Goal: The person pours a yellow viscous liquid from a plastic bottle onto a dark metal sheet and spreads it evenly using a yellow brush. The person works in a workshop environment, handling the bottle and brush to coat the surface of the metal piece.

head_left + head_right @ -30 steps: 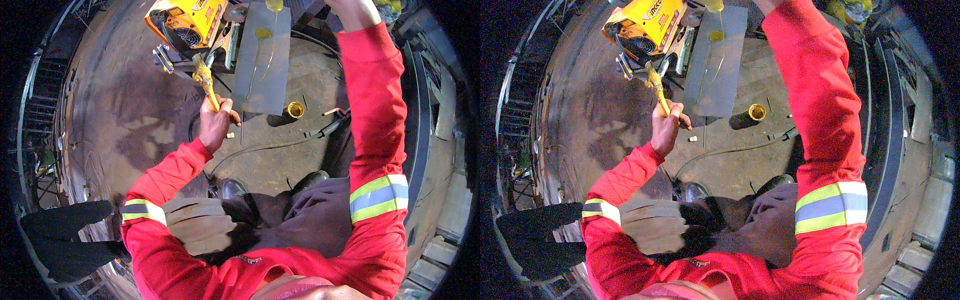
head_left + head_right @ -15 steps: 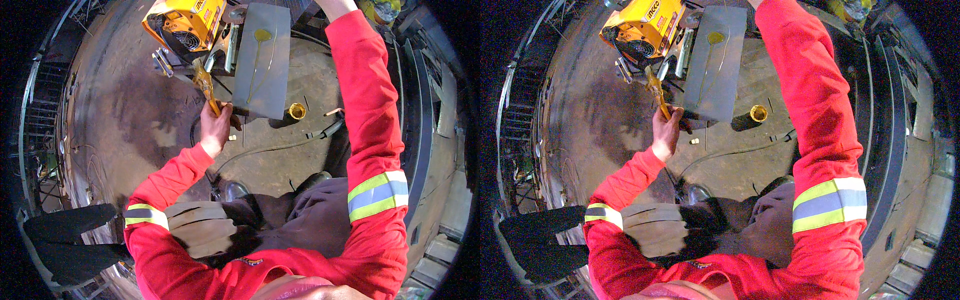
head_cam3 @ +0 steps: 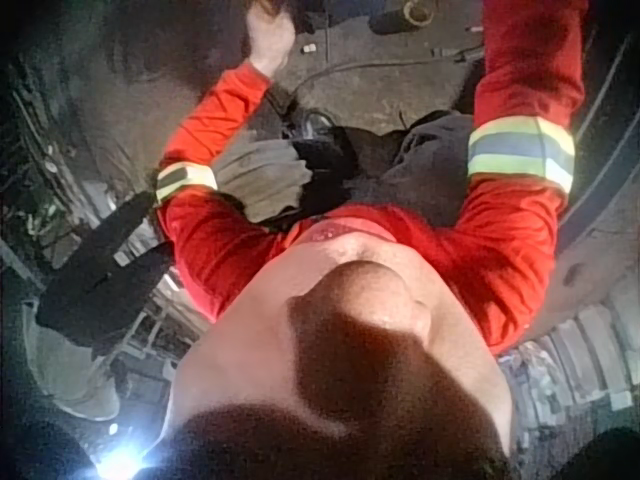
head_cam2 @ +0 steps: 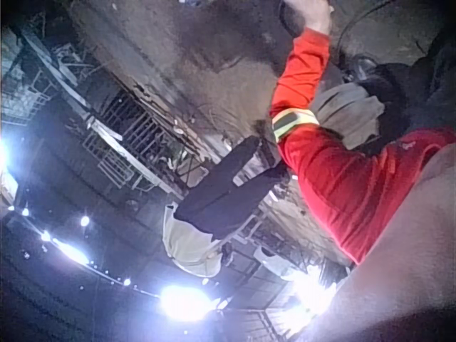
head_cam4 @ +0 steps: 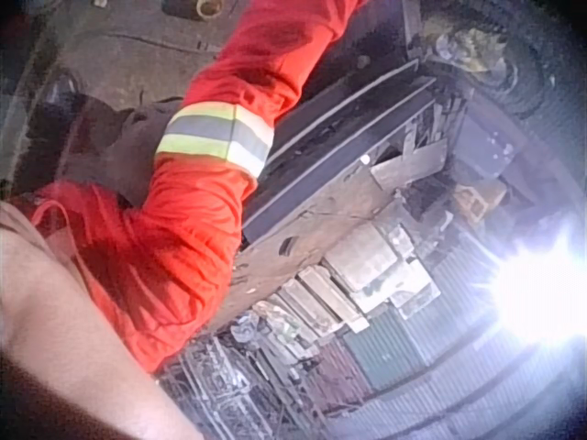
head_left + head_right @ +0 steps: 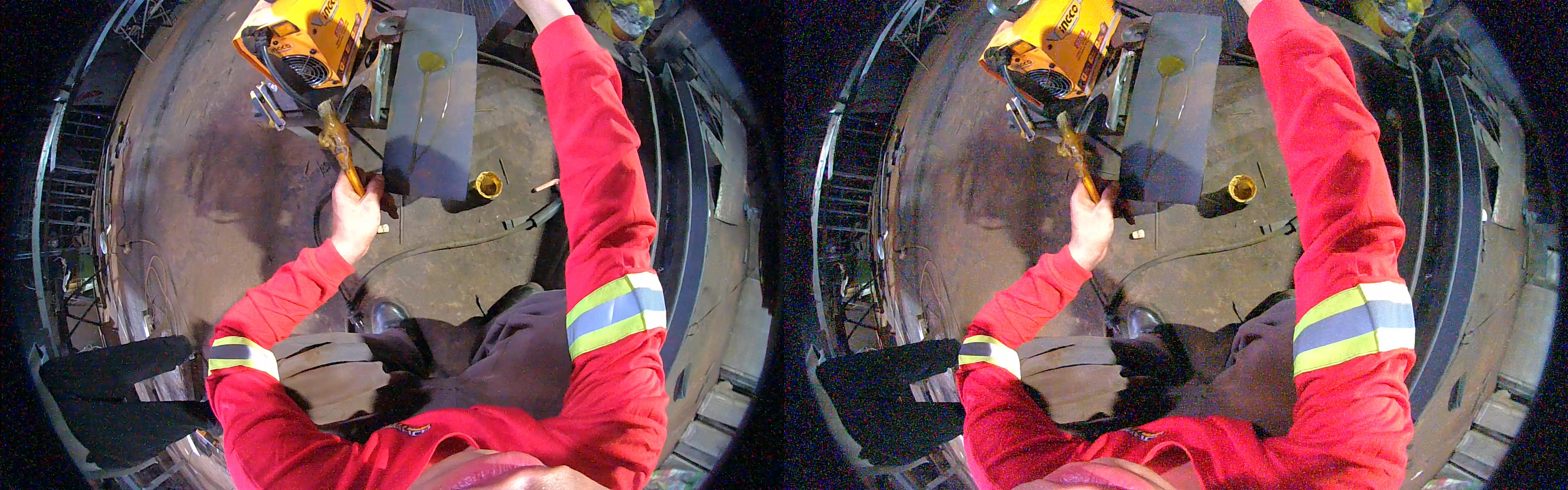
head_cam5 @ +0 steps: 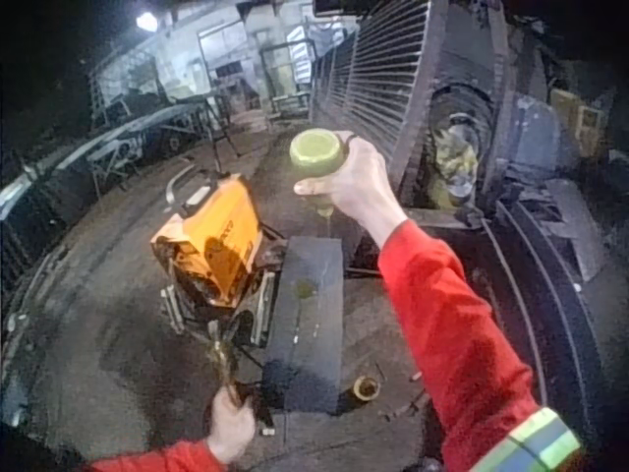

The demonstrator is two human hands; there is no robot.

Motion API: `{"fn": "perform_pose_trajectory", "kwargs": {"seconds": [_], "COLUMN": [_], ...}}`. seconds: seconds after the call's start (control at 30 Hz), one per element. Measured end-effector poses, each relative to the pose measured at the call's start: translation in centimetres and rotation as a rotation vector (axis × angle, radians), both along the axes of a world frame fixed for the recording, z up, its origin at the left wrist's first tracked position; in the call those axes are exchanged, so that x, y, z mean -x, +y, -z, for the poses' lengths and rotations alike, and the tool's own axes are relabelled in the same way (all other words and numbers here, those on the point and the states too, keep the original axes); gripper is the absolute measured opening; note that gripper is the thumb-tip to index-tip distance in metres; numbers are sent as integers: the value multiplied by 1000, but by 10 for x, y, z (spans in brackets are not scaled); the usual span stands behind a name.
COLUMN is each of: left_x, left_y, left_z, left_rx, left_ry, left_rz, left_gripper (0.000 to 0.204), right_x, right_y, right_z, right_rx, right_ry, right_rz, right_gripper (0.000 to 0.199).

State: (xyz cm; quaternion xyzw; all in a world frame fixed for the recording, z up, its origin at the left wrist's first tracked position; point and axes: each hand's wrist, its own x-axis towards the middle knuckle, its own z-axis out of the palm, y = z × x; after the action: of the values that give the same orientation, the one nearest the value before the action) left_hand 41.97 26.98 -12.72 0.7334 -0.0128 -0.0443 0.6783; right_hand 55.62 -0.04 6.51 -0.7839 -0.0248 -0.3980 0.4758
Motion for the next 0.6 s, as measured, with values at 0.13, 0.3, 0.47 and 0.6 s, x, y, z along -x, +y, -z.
{"fn": "perform_pose_trajectory", "kwargs": {"seconds": [0.13, 0.3, 0.47, 0.6], "left_x": [5, 1, 3, 2], "left_y": [-3, 3, 0, 2], "left_z": [-14, -2, -5, -2], "left_rx": [30, -41, 165, 181], "left_ry": [180, -8, 124, 128], "left_rz": [-12, -21, 10, 10], "left_gripper": [13, 18, 18, 18], "right_x": [-8, -20, -26, -31], "right_y": [-8, -9, -6, -1], "right_z": [11, 21, 29, 34], "right_rx": [-57, -57, -56, -89], "right_ry": [-8, 21, 46, 56], "right_rz": [-10, 26, 39, 1], "right_gripper": [60, 60, 61, 63]}}
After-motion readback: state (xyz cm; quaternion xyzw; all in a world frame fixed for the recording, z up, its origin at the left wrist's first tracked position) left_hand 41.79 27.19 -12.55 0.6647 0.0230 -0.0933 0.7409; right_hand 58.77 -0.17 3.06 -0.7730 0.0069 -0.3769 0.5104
